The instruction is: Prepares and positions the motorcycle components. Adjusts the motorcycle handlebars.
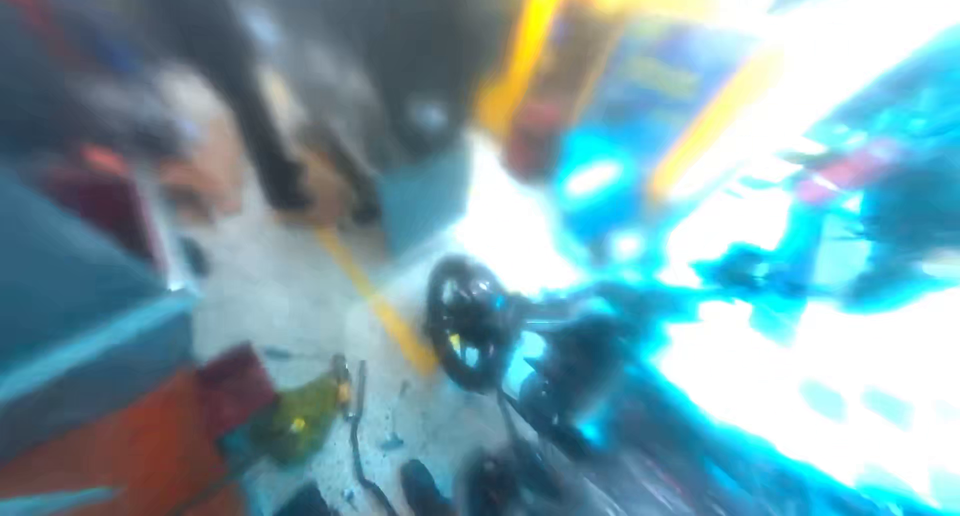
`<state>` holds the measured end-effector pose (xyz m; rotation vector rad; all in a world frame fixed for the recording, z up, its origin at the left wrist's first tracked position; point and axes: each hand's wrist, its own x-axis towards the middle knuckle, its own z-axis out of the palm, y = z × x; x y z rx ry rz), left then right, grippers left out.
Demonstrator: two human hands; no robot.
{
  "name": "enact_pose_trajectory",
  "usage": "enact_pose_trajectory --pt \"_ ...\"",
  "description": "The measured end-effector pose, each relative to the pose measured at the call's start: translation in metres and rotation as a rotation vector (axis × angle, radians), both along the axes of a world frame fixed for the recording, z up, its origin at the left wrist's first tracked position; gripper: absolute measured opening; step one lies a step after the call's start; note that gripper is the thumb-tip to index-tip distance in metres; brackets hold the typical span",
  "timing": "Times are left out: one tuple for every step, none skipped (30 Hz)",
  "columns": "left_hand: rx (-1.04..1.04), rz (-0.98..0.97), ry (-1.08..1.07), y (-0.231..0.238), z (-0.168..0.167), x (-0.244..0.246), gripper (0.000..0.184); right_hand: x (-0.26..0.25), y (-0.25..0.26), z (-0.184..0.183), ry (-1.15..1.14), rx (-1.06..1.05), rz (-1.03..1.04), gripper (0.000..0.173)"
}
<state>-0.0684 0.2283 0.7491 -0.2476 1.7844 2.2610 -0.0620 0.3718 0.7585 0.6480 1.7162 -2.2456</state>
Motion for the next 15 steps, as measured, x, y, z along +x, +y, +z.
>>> enact_pose_trajectory --pt "-0.020 -0.006 0.025 0.003 0.013 -0.005 0.076 0.002 0.006 0.005 0.028 -0.087 -0.019 0.071" --pt "-0.033 -0.017 0.064 0.004 0.022 -0.011 0.077 0.001 0.013 0.008 0.062 -0.182 -0.037 0.072" --pt "-0.040 -0.041 0.103 0.001 0.028 -0.020 0.079 -0.003 0.017 0.012 0.096 -0.265 -0.053 0.074" --pt "-0.044 -0.071 0.131 -0.003 0.033 -0.031 0.083 -0.007 0.020 0.018 0.117 -0.287 -0.064 0.077" --pt "-0.051 -0.101 0.149 -0.007 0.039 -0.042 0.089 -0.011 0.023 0.027 0.119 -0.262 -0.070 0.079" --pt "-0.064 -0.116 0.149 -0.009 0.049 -0.056 0.096 -0.015 0.026 0.037 0.116 -0.213 -0.065 0.080" --pt "-0.080 -0.137 0.154 -0.010 0.058 -0.070 0.098 -0.019 0.028 0.043 0.118 -0.165 -0.064 0.080" --pt "-0.099 -0.165 0.150 -0.011 0.069 -0.085 0.094 -0.024 0.032 0.046 0.138 -0.138 -0.053 0.080" --pt "-0.110 -0.202 0.123 -0.009 0.086 -0.099 0.087 -0.028 0.036 0.052 0.157 -0.121 -0.044 0.081" --pt "-0.088 -0.269 0.123 -0.006 0.098 -0.114 0.079 -0.032 0.040 0.057 0.159 -0.127 -0.050 0.082" --pt "-0.050 -0.355 0.159 -0.001 0.104 -0.128 0.072 -0.033 0.044 0.060 0.143 -0.169 -0.081 0.086" --pt "-0.014 -0.446 0.217 0.006 0.105 -0.140 0.067 -0.034 0.047 0.066 0.101 -0.221 -0.124 0.089" --pt "-0.012 -0.529 0.282 0.016 0.104 -0.149 0.065 -0.036 0.050 0.075 0.028 -0.254 -0.178 0.088" --pt "-0.034 -0.592 0.335 0.027 0.105 -0.156 0.062 -0.040 0.053 0.084 -0.043 -0.262 -0.240 0.076" --pt "-0.068 -0.631 0.348 0.039 0.108 -0.161 0.059 -0.045 0.057 0.092 -0.111 -0.263 -0.313 0.061"
